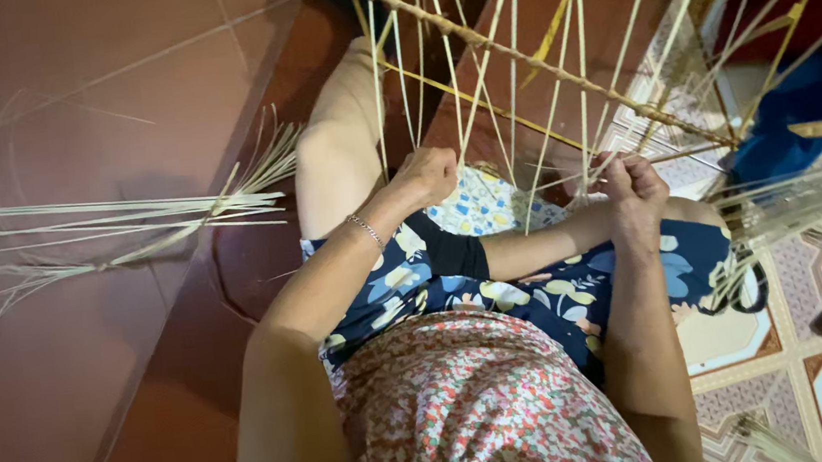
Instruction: The person weaves thin bamboo strips through a yellow metal frame to form a basket. They repeatedly thread, pull, and adjust the strips by hand, occasionally using scissors to trim excess material.
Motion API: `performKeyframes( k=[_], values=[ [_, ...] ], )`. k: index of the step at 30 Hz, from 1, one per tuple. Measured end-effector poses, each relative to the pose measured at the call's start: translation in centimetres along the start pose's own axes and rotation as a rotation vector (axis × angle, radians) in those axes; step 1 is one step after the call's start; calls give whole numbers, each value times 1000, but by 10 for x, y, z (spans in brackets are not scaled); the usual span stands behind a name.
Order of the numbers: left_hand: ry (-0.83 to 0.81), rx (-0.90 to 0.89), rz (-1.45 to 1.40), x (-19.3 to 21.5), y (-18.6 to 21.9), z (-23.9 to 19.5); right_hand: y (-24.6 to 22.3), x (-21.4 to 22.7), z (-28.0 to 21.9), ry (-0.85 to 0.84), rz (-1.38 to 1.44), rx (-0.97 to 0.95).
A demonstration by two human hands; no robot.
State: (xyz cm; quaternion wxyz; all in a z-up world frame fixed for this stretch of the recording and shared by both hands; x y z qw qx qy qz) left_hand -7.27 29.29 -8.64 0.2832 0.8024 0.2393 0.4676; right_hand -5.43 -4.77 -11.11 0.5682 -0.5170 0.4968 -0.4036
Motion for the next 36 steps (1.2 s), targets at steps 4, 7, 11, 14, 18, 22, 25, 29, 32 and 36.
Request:
performKeyframes(
  k=[4, 7, 11, 14, 18, 22, 25, 29, 32, 36],
  values=[
    [-68, 101, -129, 44, 2, -18, 4, 5, 4, -10, -40, -17],
    [77, 62, -347, 82, -5, -30, 8, 6, 0, -12, -26, -28],
    [309, -56, -133, 109, -1, -16, 3, 4, 7, -27, 25, -17],
    [321, -14, 31, 100, -1, 5, 4, 3, 4, -11, -17, -42],
    [359, 56, 53, 90, -10, 18, 7, 8, 3, 10, -73, -65],
    [185, 125, 32, 69, -21, 16, 10, 10, 3, 2, -64, -49],
    [193, 87, 44, 64, -19, 18, 10, 7, 8, -10, -60, -8],
    [102, 45, 121, 57, -8, 19, 7, 8, 2, -15, -78, -19],
    [159, 54, -26, 70, -3, 7, 5, 6, 2, 6, -75, -62],
    [330, 106, -58, 94, -15, -5, -2, 2, -2, -29, -54, -30]
  ],
)
Point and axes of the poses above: each hand's wrist, its own z-axis towards the middle knuckle, its own x-axis out of the back of the hand, y = z × x, the point moved 5 cm from there along z, towards the middle knuckle, and after that the axes turned 12 degrees about -y, right-handed, at the moved point
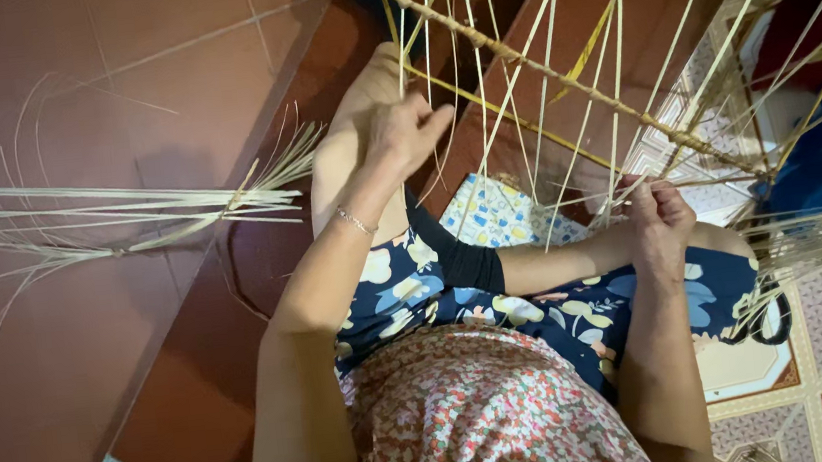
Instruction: The person weaves thin bamboo strips through a yellow metal frame to form a basket. They repeatedly thread, pull, and adjust the strips by hand, occasionally using scissors to trim excess material.
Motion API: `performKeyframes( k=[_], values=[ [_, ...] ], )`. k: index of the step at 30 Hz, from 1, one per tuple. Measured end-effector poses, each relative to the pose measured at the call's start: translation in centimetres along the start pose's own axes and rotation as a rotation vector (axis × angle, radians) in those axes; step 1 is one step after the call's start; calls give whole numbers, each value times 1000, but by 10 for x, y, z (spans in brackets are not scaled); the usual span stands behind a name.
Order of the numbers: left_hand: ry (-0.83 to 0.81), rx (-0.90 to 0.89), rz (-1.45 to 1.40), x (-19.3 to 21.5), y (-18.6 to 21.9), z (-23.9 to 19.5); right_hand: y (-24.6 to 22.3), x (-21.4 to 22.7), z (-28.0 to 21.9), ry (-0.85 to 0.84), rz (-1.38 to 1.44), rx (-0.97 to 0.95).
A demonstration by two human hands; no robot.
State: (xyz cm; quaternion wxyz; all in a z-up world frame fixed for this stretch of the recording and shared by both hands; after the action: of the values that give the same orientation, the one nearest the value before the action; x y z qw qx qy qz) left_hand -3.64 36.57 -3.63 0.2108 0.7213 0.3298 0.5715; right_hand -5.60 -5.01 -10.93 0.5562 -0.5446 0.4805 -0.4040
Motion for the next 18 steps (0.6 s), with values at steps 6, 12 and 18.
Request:
performKeyframes(
  k=[6, 12, 18],
  values=[
    [104, -27, 64, -13, -19, 19, -7, -4, 0, 16, -97, -10],
    [-47, 4, 18, -16, -22, 11, -4, -3, 1, 57, -19, -65],
    [50, 2, -294, 14, -19, -19, -3, -2, 2, 43, 3, -64]
  ],
)
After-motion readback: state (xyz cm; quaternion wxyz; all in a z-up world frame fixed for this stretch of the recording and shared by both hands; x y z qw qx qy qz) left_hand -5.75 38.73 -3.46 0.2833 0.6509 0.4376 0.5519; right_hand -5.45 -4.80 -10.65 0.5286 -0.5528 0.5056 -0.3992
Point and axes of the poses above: each hand's wrist, its own z-axis towards the middle knuckle, its own x-axis out of the back of the hand, y = z × x, the point moved 5 cm from there along z, towards the middle knuckle, and after that the axes turned 12 degrees about -y, right-handed, at the moved point
